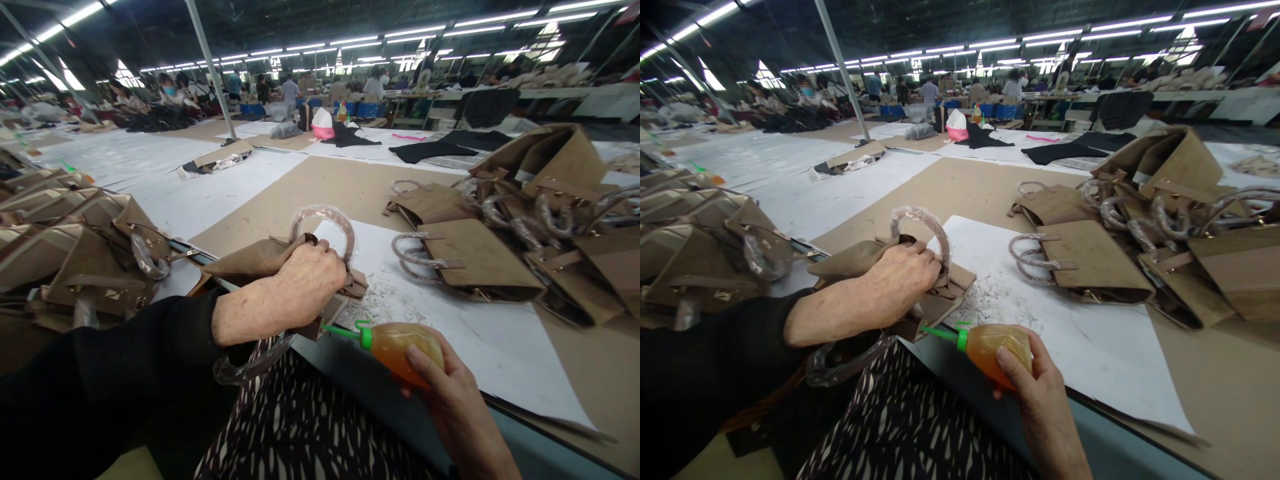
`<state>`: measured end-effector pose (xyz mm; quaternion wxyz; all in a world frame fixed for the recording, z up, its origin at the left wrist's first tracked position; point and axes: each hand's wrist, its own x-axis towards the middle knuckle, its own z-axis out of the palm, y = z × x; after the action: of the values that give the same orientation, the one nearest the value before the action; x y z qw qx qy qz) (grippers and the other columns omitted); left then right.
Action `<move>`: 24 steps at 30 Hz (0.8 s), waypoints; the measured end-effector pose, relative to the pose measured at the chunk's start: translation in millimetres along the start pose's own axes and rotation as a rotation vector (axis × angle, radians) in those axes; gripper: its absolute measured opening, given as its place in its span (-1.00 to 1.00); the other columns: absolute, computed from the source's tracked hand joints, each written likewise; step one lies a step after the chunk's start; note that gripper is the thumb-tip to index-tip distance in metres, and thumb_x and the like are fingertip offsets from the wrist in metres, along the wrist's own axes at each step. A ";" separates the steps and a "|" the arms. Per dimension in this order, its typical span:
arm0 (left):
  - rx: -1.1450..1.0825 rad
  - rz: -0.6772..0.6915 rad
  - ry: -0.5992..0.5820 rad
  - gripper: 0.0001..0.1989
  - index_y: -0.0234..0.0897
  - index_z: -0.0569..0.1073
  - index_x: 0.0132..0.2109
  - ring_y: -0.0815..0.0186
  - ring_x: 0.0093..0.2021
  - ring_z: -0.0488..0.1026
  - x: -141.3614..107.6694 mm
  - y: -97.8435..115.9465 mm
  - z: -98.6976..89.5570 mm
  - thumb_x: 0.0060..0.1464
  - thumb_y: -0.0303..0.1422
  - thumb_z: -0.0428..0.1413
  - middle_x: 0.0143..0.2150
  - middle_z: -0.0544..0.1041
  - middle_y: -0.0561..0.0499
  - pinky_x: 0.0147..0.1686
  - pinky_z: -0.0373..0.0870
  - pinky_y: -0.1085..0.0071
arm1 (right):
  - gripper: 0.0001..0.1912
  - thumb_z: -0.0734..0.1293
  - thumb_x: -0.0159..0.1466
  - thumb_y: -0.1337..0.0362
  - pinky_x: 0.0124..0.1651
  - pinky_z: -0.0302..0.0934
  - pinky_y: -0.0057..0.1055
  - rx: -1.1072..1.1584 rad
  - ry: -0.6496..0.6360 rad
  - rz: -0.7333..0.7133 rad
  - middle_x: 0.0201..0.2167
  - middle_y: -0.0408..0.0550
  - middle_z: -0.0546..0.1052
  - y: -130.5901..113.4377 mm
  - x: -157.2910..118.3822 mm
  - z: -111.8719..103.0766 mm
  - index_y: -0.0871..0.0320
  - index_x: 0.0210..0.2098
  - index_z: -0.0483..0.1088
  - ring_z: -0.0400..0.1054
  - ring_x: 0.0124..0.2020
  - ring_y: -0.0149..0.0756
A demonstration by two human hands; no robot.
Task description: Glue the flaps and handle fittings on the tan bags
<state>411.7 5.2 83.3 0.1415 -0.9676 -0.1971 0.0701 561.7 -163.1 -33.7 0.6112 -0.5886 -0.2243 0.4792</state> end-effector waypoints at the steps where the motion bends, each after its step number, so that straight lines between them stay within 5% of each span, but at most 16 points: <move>1: 0.002 0.000 0.008 -0.88 -0.40 0.50 -0.29 0.11 -0.23 0.45 0.1 -0.1 0.4 -0.06 -0.49 0.19 -0.26 0.54 -0.24 -0.31 0.35 0.28 | -0.54 0.48 0.11 0.00 -0.57 0.23 -0.44 -0.012 0.000 -0.005 -0.34 -0.04 0.52 -0.1 -1.8 0.8 0.12 -0.12 0.41 0.34 -0.46 -0.19; 7: -0.001 0.003 0.054 -0.88 -0.40 0.50 -0.30 0.10 -0.24 0.45 1.9 -2.4 2.6 -0.06 -0.47 0.19 -0.28 0.54 -0.24 -0.31 0.37 0.26 | -0.47 0.50 0.07 -0.03 -0.54 0.28 -0.42 -0.137 0.067 -0.095 -0.42 -0.12 0.51 -8.0 -11.3 1.9 0.08 -0.08 0.35 0.32 -0.54 -0.24; 16: -0.024 0.004 0.019 -0.82 -0.40 0.49 -0.30 0.08 -0.22 0.46 3.6 -4.1 -3.7 -0.16 -0.53 0.17 -0.31 0.53 -0.23 -0.30 0.39 0.24 | -0.38 0.50 0.05 -0.07 -0.28 0.33 -0.31 -0.462 0.142 -0.289 -0.25 -0.09 0.54 -0.7 9.8 -9.6 0.04 0.01 0.34 0.43 -0.33 -0.10; 24: -0.079 0.046 0.040 -0.88 -0.38 0.48 -0.33 0.08 -0.25 0.49 15.1 -18.4 -7.3 -0.12 -0.53 0.16 -0.34 0.53 -0.19 -0.28 0.41 0.24 | -0.68 0.35 0.27 0.19 -0.02 0.24 -0.17 -0.759 0.018 -0.759 -0.06 0.00 0.43 -0.4 38.0 -6.7 0.00 0.02 0.34 0.34 -0.04 -0.04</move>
<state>420.2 25.7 94.6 0.1053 -0.9779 -0.1746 0.0459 584.2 -134.2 -45.7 0.4878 -0.6496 -0.5737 0.1047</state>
